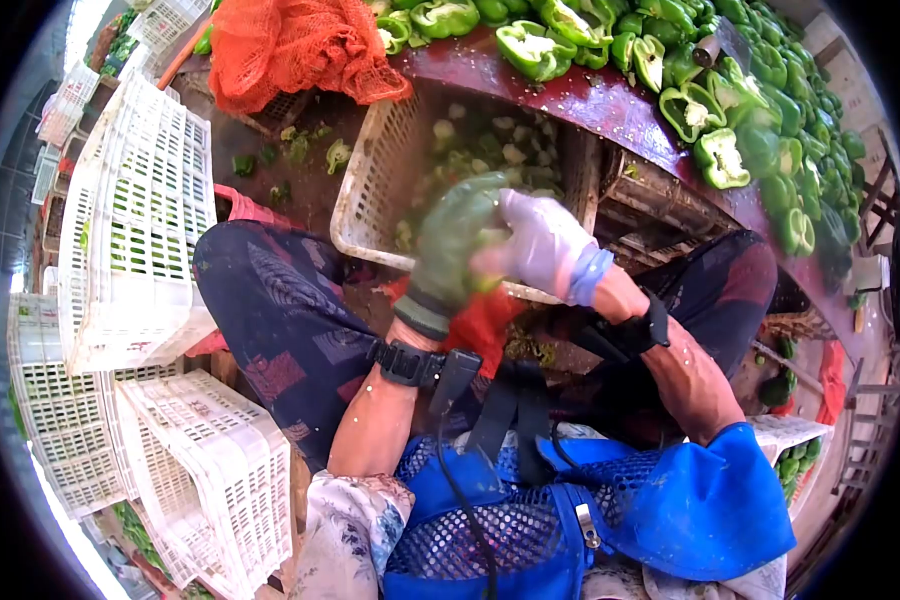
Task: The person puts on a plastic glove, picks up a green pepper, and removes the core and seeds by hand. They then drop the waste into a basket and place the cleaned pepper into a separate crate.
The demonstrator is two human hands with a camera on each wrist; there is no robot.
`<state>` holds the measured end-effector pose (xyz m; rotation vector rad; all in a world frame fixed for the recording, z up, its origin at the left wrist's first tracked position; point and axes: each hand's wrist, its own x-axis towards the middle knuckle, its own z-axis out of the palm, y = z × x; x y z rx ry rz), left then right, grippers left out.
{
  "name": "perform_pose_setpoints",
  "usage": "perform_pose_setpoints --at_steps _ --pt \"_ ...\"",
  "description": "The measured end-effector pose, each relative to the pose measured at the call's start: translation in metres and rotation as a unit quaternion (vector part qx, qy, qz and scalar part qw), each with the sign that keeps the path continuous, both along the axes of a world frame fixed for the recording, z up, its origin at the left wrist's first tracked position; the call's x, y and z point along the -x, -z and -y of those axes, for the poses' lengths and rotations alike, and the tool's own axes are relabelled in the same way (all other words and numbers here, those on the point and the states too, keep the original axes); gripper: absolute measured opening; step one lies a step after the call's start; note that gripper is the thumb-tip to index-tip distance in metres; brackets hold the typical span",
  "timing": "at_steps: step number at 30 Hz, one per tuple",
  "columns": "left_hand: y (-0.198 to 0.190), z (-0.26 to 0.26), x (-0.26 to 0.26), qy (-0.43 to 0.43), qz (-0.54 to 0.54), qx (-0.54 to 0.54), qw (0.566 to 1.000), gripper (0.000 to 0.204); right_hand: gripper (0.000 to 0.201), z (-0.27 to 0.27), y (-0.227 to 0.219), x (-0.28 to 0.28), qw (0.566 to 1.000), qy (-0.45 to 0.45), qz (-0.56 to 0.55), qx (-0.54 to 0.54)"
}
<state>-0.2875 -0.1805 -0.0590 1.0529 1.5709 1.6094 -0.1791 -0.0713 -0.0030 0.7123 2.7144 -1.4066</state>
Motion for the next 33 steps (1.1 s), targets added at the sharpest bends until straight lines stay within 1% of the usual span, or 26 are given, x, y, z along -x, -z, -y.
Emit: perform_pose_setpoints --at_steps 1,3,4,5,6,7,8,10,11,12,13,14,16,17,19,20,21,22,23,25,26,27,28,29,32,33 --pt "-0.006 0.001 -0.003 -0.009 0.086 0.040 0.995 0.037 0.039 0.002 0.002 0.001 0.999 0.014 0.008 -0.035" --pt "-0.003 -0.001 -0.003 -0.018 0.056 0.027 0.998 0.039 0.033 0.004 0.003 -0.003 0.997 0.047 -0.014 -0.067" --pt "0.013 -0.006 0.004 -0.019 -0.062 -0.027 0.998 0.044 0.030 0.004 0.002 -0.005 0.995 0.064 -0.046 -0.063" --pt "0.009 -0.007 0.004 -0.028 -0.015 -0.064 0.997 0.047 0.028 0.004 0.002 -0.006 0.992 0.081 -0.079 -0.059" --pt "0.005 -0.008 0.004 -0.035 0.031 -0.102 0.994 0.050 0.023 0.000 0.002 -0.006 0.978 0.134 -0.160 0.012" --pt "0.001 -0.005 0.000 -0.051 0.240 -0.119 0.962 0.050 0.022 -0.007 0.001 -0.006 0.953 0.187 -0.238 0.013" --pt "-0.008 -0.002 -0.003 -0.065 0.437 -0.131 0.887 0.050 0.022 -0.016 -0.001 -0.005 0.919 0.238 -0.315 0.014" --pt "-0.018 0.003 0.002 -0.017 0.473 -0.143 0.869 0.053 0.026 -0.040 -0.007 -0.012 0.913 0.216 -0.281 -0.201" --pt "-0.024 0.001 0.002 -0.003 0.486 -0.163 0.859 0.054 0.032 -0.045 -0.005 -0.009 0.910 0.171 -0.250 -0.284" --pt "-0.027 -0.002 0.002 0.011 0.499 -0.183 0.847 0.055 0.032 -0.043 -0.003 -0.013 0.926 0.176 -0.192 -0.273" --pt "-0.025 0.001 0.004 0.043 0.489 -0.190 0.850 0.054 0.030 -0.041 -0.002 -0.018 0.941 0.148 -0.194 -0.234" --pt "-0.025 0.000 0.004 0.036 0.474 -0.192 0.859 0.054 0.027 -0.033 -0.013 -0.017 0.955 0.116 -0.194 -0.193" --pt "-0.027 0.000 0.003 0.020 0.440 -0.190 0.877 0.053 0.026 -0.021 -0.012 -0.013 0.935 0.031 -0.246 -0.254" --pt "-0.025 -0.002 0.003 0.032 0.450 -0.192 0.872 0.053 0.024 -0.014 -0.010 -0.011 0.931 -0.005 -0.234 -0.279" --pt "-0.027 -0.002 -0.001 0.041 0.400 -0.165 0.901 0.052 0.021 -0.004 -0.011 -0.009 0.910 -0.077 -0.168 -0.371" --pt "-0.027 -0.003 -0.004 0.047 0.375 -0.153 0.913 0.051 0.020 0.004 -0.010 -0.003 0.925 -0.069 -0.051 -0.371" --pt "-0.024 -0.004 -0.006 0.033 0.331 -0.139 0.933 0.049 0.017 0.010 -0.004 0.002 0.913 -0.044 -0.032 -0.404" --pt "-0.014 -0.003 -0.003 0.033 0.228 -0.123 0.965 0.049 0.014 0.014 0.004 0.004 0.900 -0.020 -0.013 -0.436" --pt "-0.014 -0.004 0.003 0.035 0.122 -0.105 0.986 0.048 0.011 0.013 0.007 0.002 0.897 -0.028 -0.072 -0.435" --pt "-0.015 -0.001 -0.004 0.054 0.300 -0.160 0.939 0.053 0.006 0.007 0.014 0.001 0.882 -0.044 -0.191 -0.428" --pt "-0.024 -0.001 -0.010 0.059 0.385 -0.186 0.902 0.055 0.011 -0.006 0.033 0.004 0.885 -0.042 -0.239 -0.398" --pt "-0.031 0.002 -0.007 0.080 0.456 -0.199 0.864 0.056 0.011 -0.003 0.011 0.002 0.965 0.052 -0.213 -0.147" --pt "-0.034 0.003 -0.003 0.102 0.522 -0.213 0.820 0.058 0.013 -0.001 -0.016 -0.001 0.968 0.141 -0.171 0.115" --pt "-0.034 0.002 -0.002 0.113 0.544 -0.229 0.800 0.060 0.016 -0.005 -0.023 -0.003 0.967 0.139 -0.149 0.153" --pt "-0.037 0.000 -0.003 0.116 0.486 -0.217 0.838 0.060 0.017 0.003 -0.014 -0.009 0.972 0.000 -0.234 0.038" --pt "-0.035 -0.002 -0.004 0.103 0.422 -0.203 0.878 0.061 0.024 0.007 -0.021 -0.010 0.988 -0.028 -0.129 -0.076"
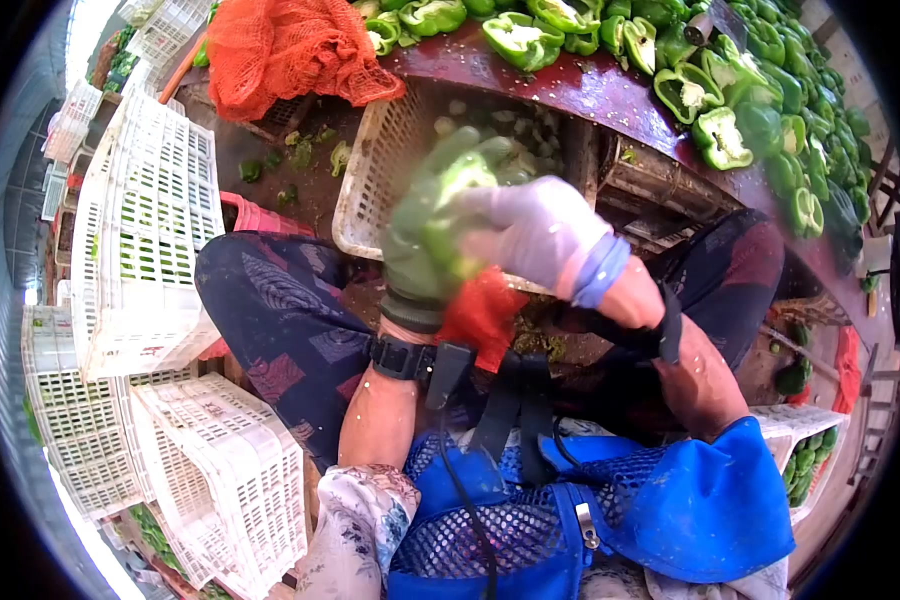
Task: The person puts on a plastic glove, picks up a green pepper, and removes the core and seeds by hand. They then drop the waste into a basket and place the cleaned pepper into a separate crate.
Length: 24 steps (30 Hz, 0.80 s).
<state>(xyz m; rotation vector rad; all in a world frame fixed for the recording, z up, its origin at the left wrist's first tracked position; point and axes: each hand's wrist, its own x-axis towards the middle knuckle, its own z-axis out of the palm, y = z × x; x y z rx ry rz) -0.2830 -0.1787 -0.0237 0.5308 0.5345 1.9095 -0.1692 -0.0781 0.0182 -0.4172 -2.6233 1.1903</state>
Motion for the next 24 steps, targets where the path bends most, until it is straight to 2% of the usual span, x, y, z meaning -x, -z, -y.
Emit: perform_pose_setpoints --at_steps 1,2,3,5,8,9,10,11,12,13,14,15,16,17,18,19,20,21,22,23,24 --pt "0.003 -0.003 -0.002 -0.022 -0.072 0.019 0.997 0.062 0.024 0.004 0.002 0.000 0.999 0.002 0.035 -0.027" --pt "0.006 -0.004 -0.004 -0.043 -0.144 0.038 0.988 0.063 0.023 0.004 0.007 0.001 0.999 -0.013 0.023 -0.024" --pt "0.008 -0.004 -0.005 -0.037 -0.159 0.055 0.985 0.063 0.023 0.003 0.013 0.002 0.999 -0.029 0.011 -0.022" --pt "0.010 -0.005 -0.002 -0.027 -0.191 0.087 0.977 0.063 0.022 0.006 0.019 0.000 0.996 0.016 0.003 -0.087" --pt "0.035 -0.006 0.036 -0.159 -0.267 0.094 0.946 0.065 0.021 -0.004 0.029 0.000 0.982 0.124 -0.064 -0.127" --pt "0.034 0.002 0.055 -0.225 -0.237 0.116 0.938 0.063 0.021 -0.015 0.030 -0.001 0.972 0.168 -0.096 -0.130" --pt "0.028 0.018 0.074 -0.294 -0.215 0.135 0.922 0.062 0.018 -0.030 0.024 -0.005 0.969 0.192 -0.055 -0.146" --pt "0.014 0.027 0.082 -0.352 -0.215 0.159 0.897 0.060 0.016 -0.041 0.017 -0.008 0.963 0.239 -0.042 -0.118" --pt "0.009 0.028 0.079 -0.390 -0.263 0.195 0.861 0.059 0.011 -0.037 0.015 -0.003 0.960 0.186 0.084 -0.190" --pt "0.013 0.019 0.058 -0.392 -0.393 0.260 0.790 0.053 0.008 -0.029 0.011 0.008 0.935 0.133 0.204 -0.259" --pt "0.008 0.007 0.032 -0.397 -0.509 0.317 0.695 0.047 0.008 -0.005 0.038 0.015 0.957 0.100 0.032 -0.270" --pt "0.018 0.001 0.025 -0.380 -0.559 0.293 0.676 0.043 0.005 0.021 0.037 0.013 0.965 0.173 0.003 -0.197" --pt "0.031 -0.003 0.029 -0.358 -0.545 0.226 0.723 0.040 0.010 0.009 0.020 0.008 0.957 0.072 0.174 -0.218" --pt "0.040 -0.003 0.042 -0.342 -0.471 0.145 0.800 0.037 0.012 -0.003 0.020 0.003 0.957 0.053 0.184 -0.216" --pt "0.041 0.007 0.059 -0.321 -0.394 0.076 0.858 0.036 0.013 -0.014 0.023 0.000 0.958 0.038 0.193 -0.210" --pt "0.032 0.030 0.075 -0.269 -0.261 0.030 0.926 0.039 0.015 -0.023 0.026 -0.003 0.958 0.019 0.204 -0.201" --pt "-0.010 0.052 0.085 -0.375 -0.349 0.158 0.844 0.042 0.022 -0.038 0.025 -0.001 0.952 0.062 0.229 -0.195" --pt "-0.072 0.079 0.079 -0.394 -0.338 0.179 0.836 0.044 0.022 -0.060 0.032 0.001 0.956 0.091 0.181 -0.212" --pt "-0.105 0.104 0.103 -0.458 -0.407 0.200 0.764 0.046 0.020 -0.077 0.028 0.005 0.954 0.161 0.123 -0.222" --pt "-0.137 0.132 0.135 -0.534 -0.527 0.235 0.618 0.049 0.020 -0.098 0.025 0.015 0.947 0.200 0.086 -0.237" --pt "-0.168 0.156 0.164 -0.587 -0.608 0.281 0.454 0.052 0.024 -0.108 0.003 0.025 0.934 0.226 0.085 -0.262"
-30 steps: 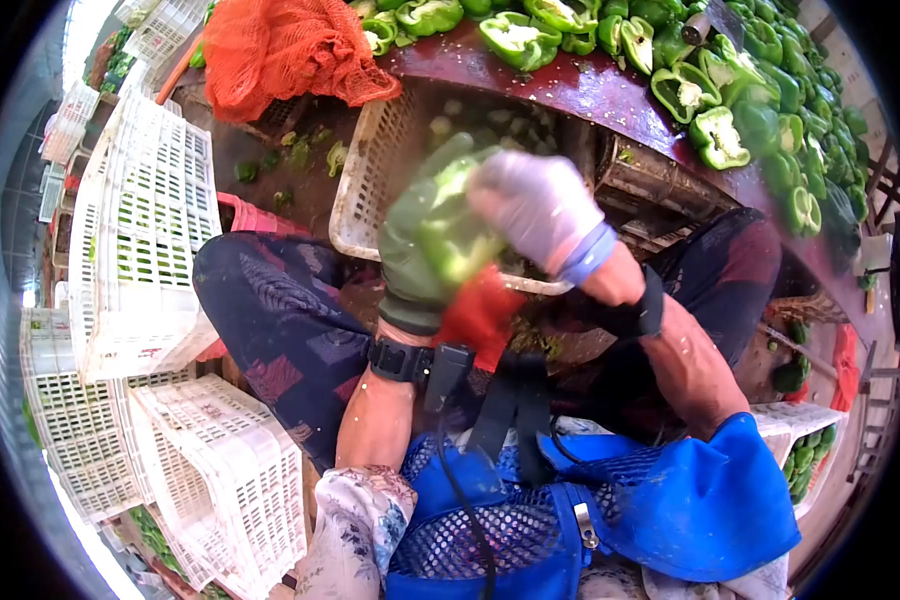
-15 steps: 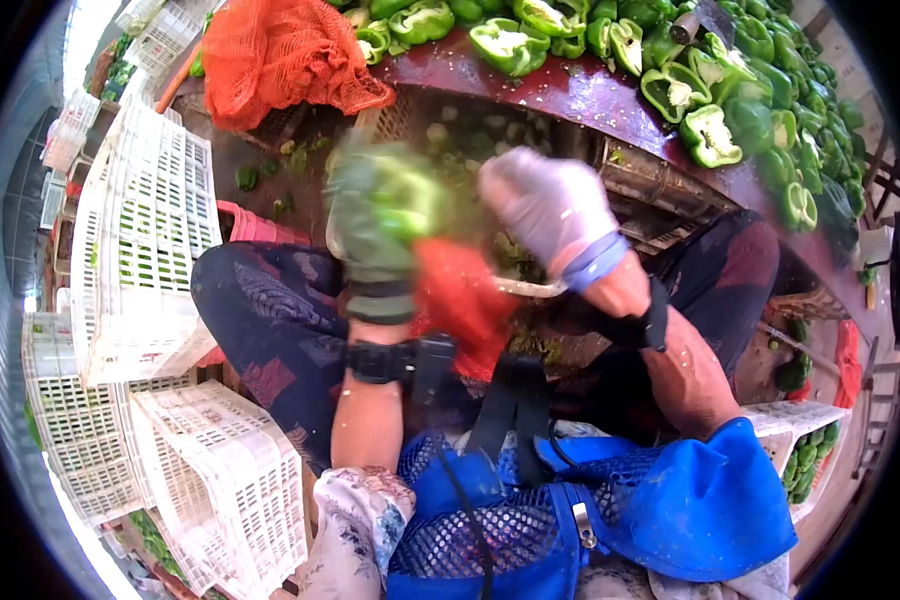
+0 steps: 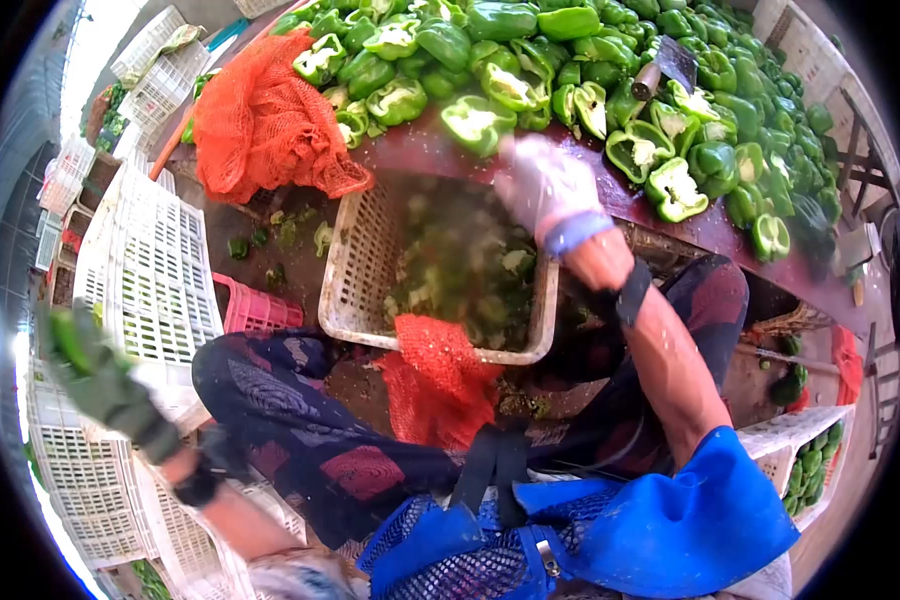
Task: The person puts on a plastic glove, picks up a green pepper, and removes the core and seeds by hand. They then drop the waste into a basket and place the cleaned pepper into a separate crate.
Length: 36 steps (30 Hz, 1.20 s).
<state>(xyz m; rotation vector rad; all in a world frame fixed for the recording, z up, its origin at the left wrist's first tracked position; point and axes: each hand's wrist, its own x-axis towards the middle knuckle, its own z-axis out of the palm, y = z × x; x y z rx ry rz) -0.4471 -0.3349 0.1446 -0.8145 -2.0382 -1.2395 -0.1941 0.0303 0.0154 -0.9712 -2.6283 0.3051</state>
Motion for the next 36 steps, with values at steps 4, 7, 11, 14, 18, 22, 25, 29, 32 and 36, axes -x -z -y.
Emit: perform_pose_setpoints --at_steps 4,7,11,14,18,22,25,29,32,36 --pt "-0.046 0.086 0.121 -0.202 -0.183 0.222 0.936 0.056 0.031 -0.069 0.031 0.055 0.956 -0.126 -0.099 -0.247" --pt "-0.018 0.006 0.071 -0.082 -0.013 0.104 0.991 0.044 0.029 -0.070 0.020 0.075 0.972 -0.162 0.041 -0.167" --pt "0.090 -0.124 -0.031 0.354 0.281 -0.012 0.892 0.045 0.027 -0.055 0.002 0.072 0.989 -0.145 0.022 -0.003" --pt "0.168 -0.208 -0.077 0.580 0.685 -0.233 0.374 0.050 0.033 -0.032 -0.010 0.049 0.982 -0.159 -0.017 0.100" --pt "0.182 -0.243 -0.115 0.542 0.694 -0.297 0.369 0.049 0.045 0.025 -0.004 0.019 0.953 -0.291 -0.081 -0.028" --pt "0.188 -0.234 -0.129 0.462 0.753 -0.345 0.316 0.036 0.047 0.052 0.018 0.005 0.941 -0.279 -0.177 -0.068" --pt "0.198 -0.218 -0.136 0.515 0.725 -0.353 0.291 0.034 0.036 0.063 0.021 -0.001 0.936 -0.253 -0.246 0.020" --pt "0.170 -0.205 -0.163 0.448 0.671 -0.315 0.499 0.034 0.022 0.075 0.035 0.002 0.902 -0.209 -0.335 0.176" --pt "0.185 -0.206 -0.160 0.450 0.673 -0.377 0.450 0.034 0.023 0.080 0.043 0.005 0.906 -0.189 -0.341 0.164" --pt "0.206 -0.204 -0.145 0.378 0.606 -0.207 0.669 0.034 0.029 0.074 0.041 0.009 0.946 -0.225 -0.231 0.031"
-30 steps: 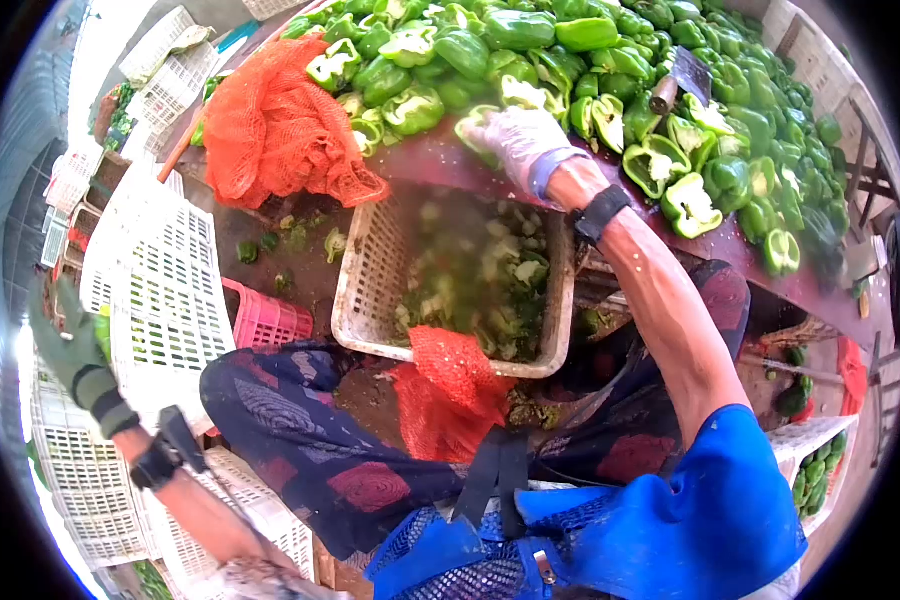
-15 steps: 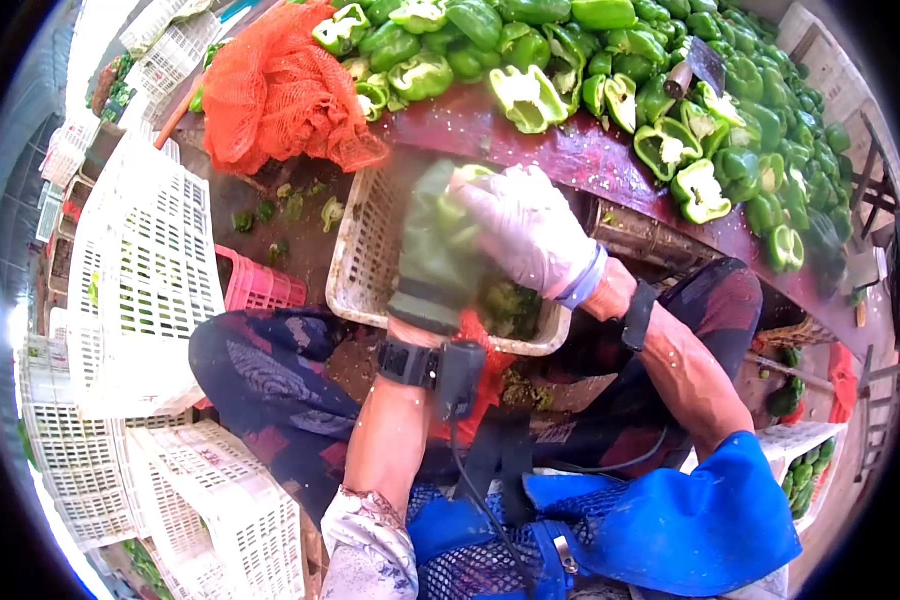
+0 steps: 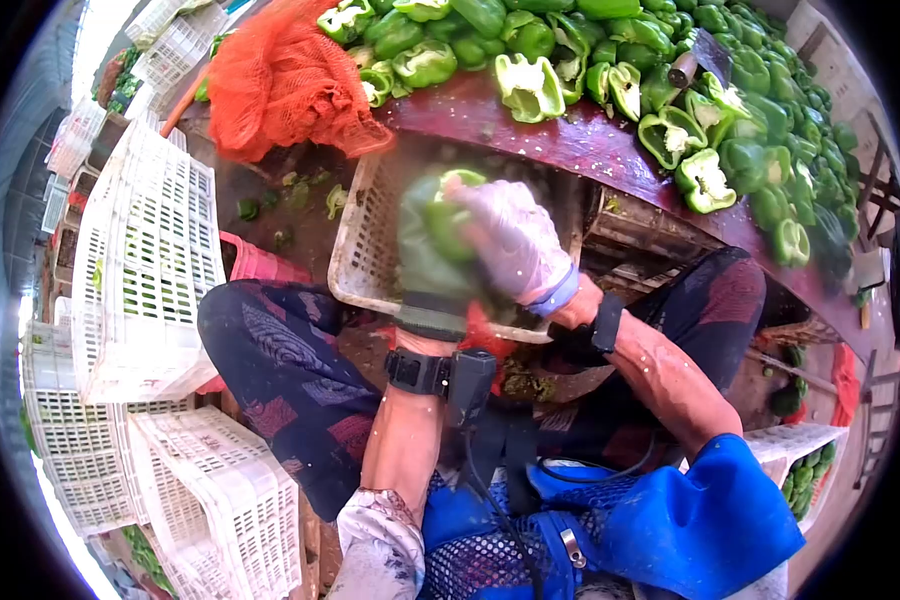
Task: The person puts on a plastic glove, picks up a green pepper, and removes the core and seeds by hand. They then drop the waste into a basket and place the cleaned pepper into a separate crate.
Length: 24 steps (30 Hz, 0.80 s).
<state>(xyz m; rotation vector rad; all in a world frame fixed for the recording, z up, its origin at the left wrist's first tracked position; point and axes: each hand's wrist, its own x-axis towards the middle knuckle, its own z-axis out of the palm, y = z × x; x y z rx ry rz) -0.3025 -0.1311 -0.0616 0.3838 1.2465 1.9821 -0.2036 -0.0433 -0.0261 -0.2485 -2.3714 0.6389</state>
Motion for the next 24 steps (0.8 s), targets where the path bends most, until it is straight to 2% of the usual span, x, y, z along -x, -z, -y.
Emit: perform_pose_setpoints --at_steps 1,2,3,4,5,8,10,11,12,13,15,16,19,20,21,23,24 --pt "-0.011 0.002 -0.004 -0.006 -0.068 0.031 0.997 0.034 0.031 -0.003 -0.003 -0.001 0.998 -0.014 0.056 -0.033" --pt "-0.016 0.002 -0.006 -0.010 -0.066 0.018 0.998 0.034 0.036 -0.004 -0.004 -0.001 0.992 -0.020 0.045 -0.116" --pt "-0.022 0.002 -0.009 -0.013 -0.064 0.006 0.998 0.033 0.035 -0.002 -0.004 0.000 0.989 -0.012 0.046 -0.142" --pt "-0.021 0.003 -0.011 -0.013 0.009 -0.049 0.999 0.033 0.035 0.000 -0.004 0.000 0.985 -0.003 0.048 -0.169" --pt "-0.013 0.000 -0.011 -0.034 -0.011 -0.042 0.998 0.033 0.034 0.003 -0.004 0.000 0.980 0.005 0.049 -0.194" --pt "-0.001 -0.011 -0.015 -0.089 -0.090 -0.022 0.992 0.033 0.030 0.010 -0.014 -0.003 0.999 0.018 0.026 -0.016" --pt "0.013 -0.016 -0.009 -0.097 -0.194 0.021 0.976 0.034 0.028 0.008 -0.004 -0.001 0.997 0.024 -0.046 0.052" --pt "0.009 -0.018 -0.009 -0.105 -0.244 0.043 0.963 0.034 0.027 0.005 -0.001 0.001 0.993 0.028 -0.083 0.085" --pt "0.004 -0.022 -0.010 -0.095 -0.217 0.034 0.971 0.034 0.024 0.002 0.000 0.001 0.992 0.047 -0.072 0.091" --pt "0.000 -0.026 -0.013 -0.083 -0.188 0.026 0.978 0.033 0.024 0.000 0.002 0.002 0.977 0.069 -0.076 0.187" --pt "-0.014 -0.033 -0.022 -0.071 -0.085 -0.026 0.993 0.034 0.023 0.001 -0.002 0.009 0.918 0.107 -0.081 0.374" --pt "-0.016 -0.034 -0.026 -0.064 -0.052 -0.038 0.996 0.034 0.026 -0.002 0.004 0.012 0.893 0.086 -0.154 0.413" --pt "-0.008 -0.027 -0.030 -0.052 -0.005 -0.051 0.997 0.035 0.026 -0.005 -0.006 0.010 0.862 0.083 -0.149 0.478" --pt "-0.004 -0.023 -0.029 -0.049 0.002 -0.052 0.997 0.035 0.024 -0.013 -0.003 0.015 0.797 0.047 -0.190 0.572" --pt "-0.001 -0.017 -0.026 -0.052 0.007 -0.051 0.997 0.035 0.023 -0.013 -0.028 0.013 0.755 0.082 -0.201 0.619" --pt "0.002 -0.011 -0.016 -0.065 0.012 -0.052 0.996 0.035 0.024 -0.027 -0.044 0.004 0.760 0.045 -0.260 0.595" --pt "0.003 -0.010 -0.008 -0.070 0.014 -0.055 0.996 0.035 0.024 -0.033 -0.053 -0.004 0.801 0.031 -0.294 0.520"
